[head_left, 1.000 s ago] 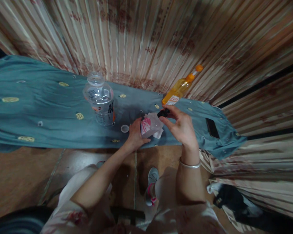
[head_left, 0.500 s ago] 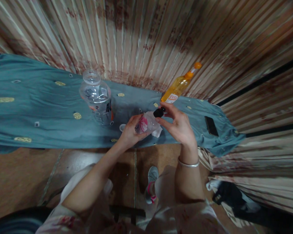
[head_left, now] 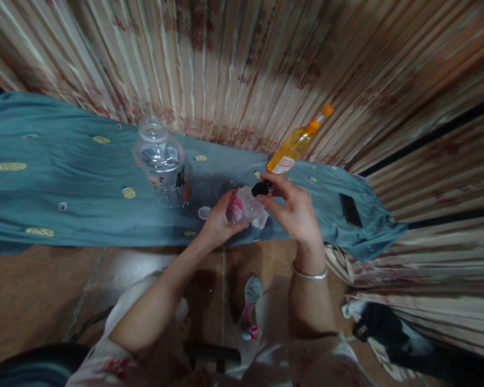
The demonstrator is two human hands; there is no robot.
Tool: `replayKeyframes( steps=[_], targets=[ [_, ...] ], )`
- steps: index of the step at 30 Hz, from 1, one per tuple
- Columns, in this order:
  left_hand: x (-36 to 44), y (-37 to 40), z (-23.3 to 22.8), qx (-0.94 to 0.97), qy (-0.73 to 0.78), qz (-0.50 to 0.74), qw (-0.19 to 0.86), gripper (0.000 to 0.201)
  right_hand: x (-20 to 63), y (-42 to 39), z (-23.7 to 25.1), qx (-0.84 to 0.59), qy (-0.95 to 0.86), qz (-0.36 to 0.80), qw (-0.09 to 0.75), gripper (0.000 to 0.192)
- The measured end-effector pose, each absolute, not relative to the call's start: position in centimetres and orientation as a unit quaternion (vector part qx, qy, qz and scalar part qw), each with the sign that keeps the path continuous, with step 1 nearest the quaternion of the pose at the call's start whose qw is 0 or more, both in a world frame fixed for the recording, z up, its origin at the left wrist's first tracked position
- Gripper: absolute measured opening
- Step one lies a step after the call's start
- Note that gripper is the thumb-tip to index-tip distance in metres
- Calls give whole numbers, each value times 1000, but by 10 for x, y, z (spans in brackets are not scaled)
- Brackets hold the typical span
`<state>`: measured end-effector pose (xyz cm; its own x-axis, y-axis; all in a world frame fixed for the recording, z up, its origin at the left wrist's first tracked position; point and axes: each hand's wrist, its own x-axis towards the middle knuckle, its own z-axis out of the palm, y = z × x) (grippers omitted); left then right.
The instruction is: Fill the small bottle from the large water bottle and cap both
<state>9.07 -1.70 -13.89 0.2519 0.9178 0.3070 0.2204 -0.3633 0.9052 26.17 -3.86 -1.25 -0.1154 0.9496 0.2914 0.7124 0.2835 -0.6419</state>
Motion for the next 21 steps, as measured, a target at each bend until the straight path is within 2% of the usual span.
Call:
replayKeyframes(
  steps=[3, 6, 8, 11, 16, 21],
  targets=[
    [91, -17, -138, 692, 421, 450, 376, 87, 260, -39, -13, -608, -705, 125, 344, 43],
    [92, -18, -139, 688, 434, 448, 371, 88, 260, -39, -13, -571, -723, 161, 354, 51],
    [92, -19, -138, 684, 440, 447, 373, 87, 259, -39, -13, -559, -730, 177, 352, 46],
    [92, -20, -137, 682, 440, 450, 372, 84, 256, -40, -13, -595, -709, 139, 351, 39],
    [92, -21, -137, 681, 437, 461, 365, 82, 256, -40, -14, -569, -726, 172, 346, 49],
    [93, -21, -142, 673, 441, 468, 365, 82, 256, -37, -19, -578, -714, 164, 361, 42]
  ],
)
